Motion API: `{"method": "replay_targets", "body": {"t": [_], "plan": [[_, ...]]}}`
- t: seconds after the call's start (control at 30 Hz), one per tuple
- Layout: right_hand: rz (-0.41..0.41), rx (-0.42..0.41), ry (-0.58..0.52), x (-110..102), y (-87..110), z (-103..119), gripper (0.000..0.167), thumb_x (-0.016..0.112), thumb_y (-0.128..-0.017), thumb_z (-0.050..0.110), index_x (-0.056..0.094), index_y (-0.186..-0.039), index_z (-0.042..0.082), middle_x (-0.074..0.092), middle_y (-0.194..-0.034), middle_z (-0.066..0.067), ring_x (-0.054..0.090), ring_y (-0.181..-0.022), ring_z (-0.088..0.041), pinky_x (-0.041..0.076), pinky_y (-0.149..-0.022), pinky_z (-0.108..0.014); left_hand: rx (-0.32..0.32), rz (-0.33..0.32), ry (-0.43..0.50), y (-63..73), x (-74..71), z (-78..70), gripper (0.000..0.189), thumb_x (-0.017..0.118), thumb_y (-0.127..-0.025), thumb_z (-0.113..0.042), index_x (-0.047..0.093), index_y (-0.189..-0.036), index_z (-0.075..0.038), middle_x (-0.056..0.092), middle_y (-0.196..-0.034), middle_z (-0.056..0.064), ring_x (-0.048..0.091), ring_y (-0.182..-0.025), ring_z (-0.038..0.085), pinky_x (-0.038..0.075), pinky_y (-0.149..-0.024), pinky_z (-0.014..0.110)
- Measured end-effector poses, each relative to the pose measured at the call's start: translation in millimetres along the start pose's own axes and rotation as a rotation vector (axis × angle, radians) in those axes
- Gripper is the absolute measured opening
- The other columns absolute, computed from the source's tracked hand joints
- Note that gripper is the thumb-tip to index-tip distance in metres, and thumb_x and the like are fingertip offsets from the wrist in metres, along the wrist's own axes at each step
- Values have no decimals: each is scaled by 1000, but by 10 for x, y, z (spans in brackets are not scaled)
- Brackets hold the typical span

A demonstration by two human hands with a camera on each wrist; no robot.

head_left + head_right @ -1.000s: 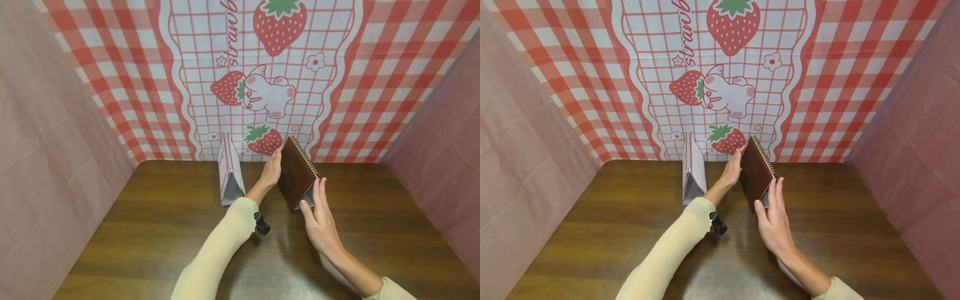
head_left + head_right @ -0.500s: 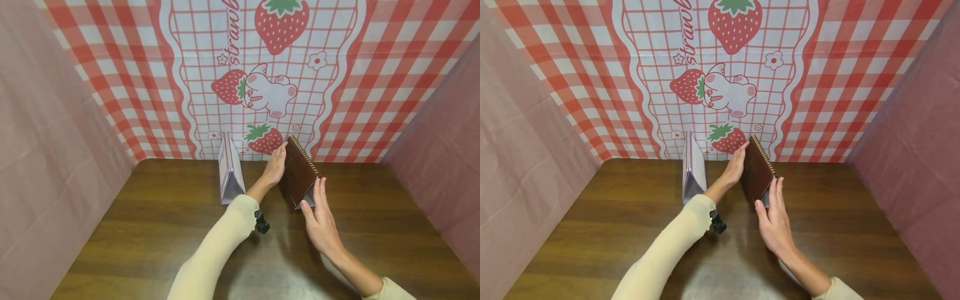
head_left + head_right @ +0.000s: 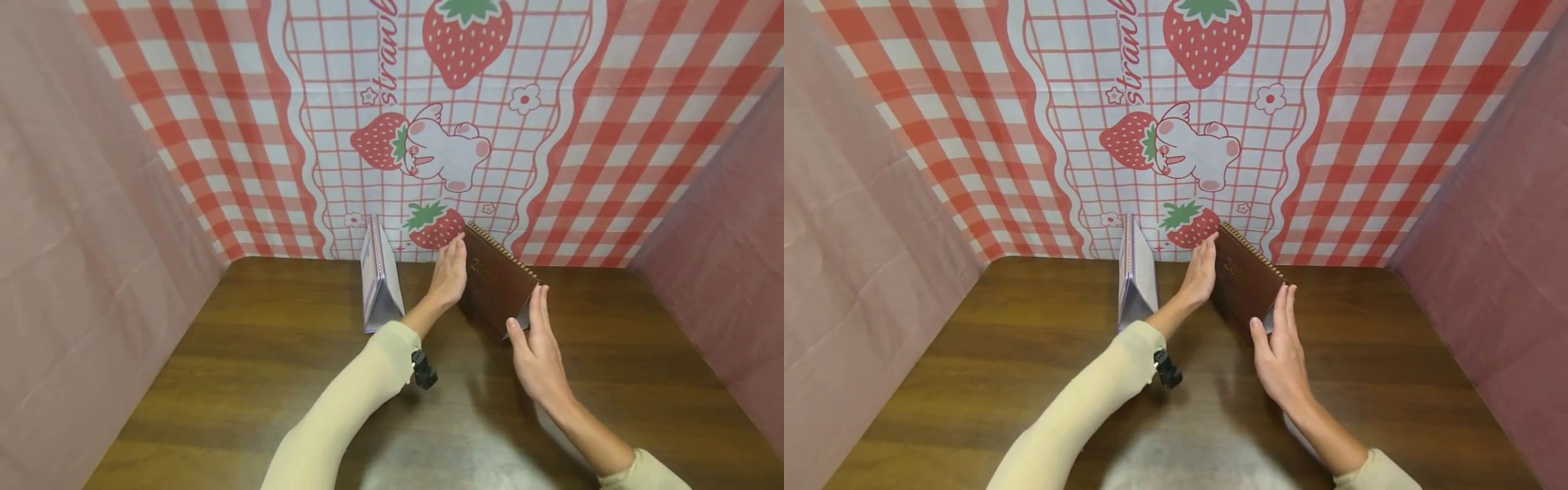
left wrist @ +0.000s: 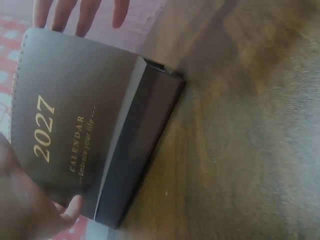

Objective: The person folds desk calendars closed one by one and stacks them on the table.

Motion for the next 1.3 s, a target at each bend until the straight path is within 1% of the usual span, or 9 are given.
{"method": "replay_targets", "body": {"t": [0.03, 0.27, 0.5, 0.7, 0.83, 0.93, 1.0, 1.1, 1.3], "plan": [[-4, -1, -1, -13, -11, -11, 83, 48, -121, 28, -7, -181, 13, -15, -191, -10, -3, -178, -46, 1, -147, -54, -2, -6, -5, 19, -6, -6, 85, -6, -111, -76, 28, -179, -39, 42, -180, 6, 42, -167, 25, 40, -138, 52], [-25, -24, -3, -75, -84, -79, 89, 54, -119, 29, -7, -181, 11, -11, -191, -15, 0, -178, -47, 0, -141, -22, -46, -9, -14, 138, -27, 44, 79, -1, -110, -81, 21, -179, -48, 35, -181, 7, 42, -167, 29, 43, -135, 57], [-21, -19, -39, -108, -146, -114, 93, 58, -117, 27, -8, -180, 10, -11, -191, -15, 1, -178, -45, 1, -140, -18, -81, -16, 0, 211, -62, 118, 80, -2, -109, -81, 22, -178, -48, 34, -182, 7, 42, -167, 31, 43, -134, 59], [4, 32, -66, -123, -155, -152, 92, 56, -119, 27, -12, -180, 13, -15, -191, -11, 12, -175, -49, 18, -118, 8, -73, 2, 35, 210, -97, 176, 78, 3, -110, -82, 22, -178, -50, 35, -183, 6, 41, -168, 31, 41, -136, 60], [13, 104, -101, -123, -136, -179, 92, 52, -121, 31, -18, -179, 20, -21, -189, -3, 22, -172, -52, 25, -113, 8, -28, -14, 40, 178, -152, 177, 79, 5, -113, -78, 25, -180, -41, 36, -185, 5, 37, -172, 28, 36, -141, 53], [31, 138, -112, -100, -111, -167, 91, 50, -121, 35, -20, -178, 24, -24, -188, 0, 16, -175, -46, 16, -117, 8, 3, -39, 55, 144, -193, 167, 79, 7, -114, -76, 27, -180, -37, 35, -187, 2, 32, -175, 25, 29, -145, 47], [52, 142, -119, -67, -90, -136, 90, 49, -122, 35, -19, -178, 23, -25, -188, -2, 4, -177, -41, 10, -124, 4, 16, -52, 63, 124, -210, 161, 78, 8, -115, -75, 27, -180, -37, 34, -187, 1, 32, -175, 25, 29, -145, 47], [75, 140, -118, -13, -66, -99, 88, 48, -122, 35, -18, -179, 22, -26, -188, -5, -7, -178, -38, 7, -127, 1, 10, -48, 89, 95, -196, 186, 75, 9, -114, -76, 26, -179, -43, 33, -188, -4, 32, -175, 24, 29, -145, 49], [62, 126, -141, 21, -62, -58, 85, 48, -122, 33, -12, -180, 16, -24, -189, -8, 1, -178, -43, 11, -114, 11, 8, -24, 88, 85, -124, 243, 75, 8, -114, -75, 27, -179, -42, 35, -187, -5, 34, -174, 23, 31, -144, 47]]}}
Point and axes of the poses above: each hand's wrist, its own y-axis away from the middle knuckle, its own x-axis out of the palm, z = x × y, the point moved 10 cm from there along -y, towards the middle knuckle
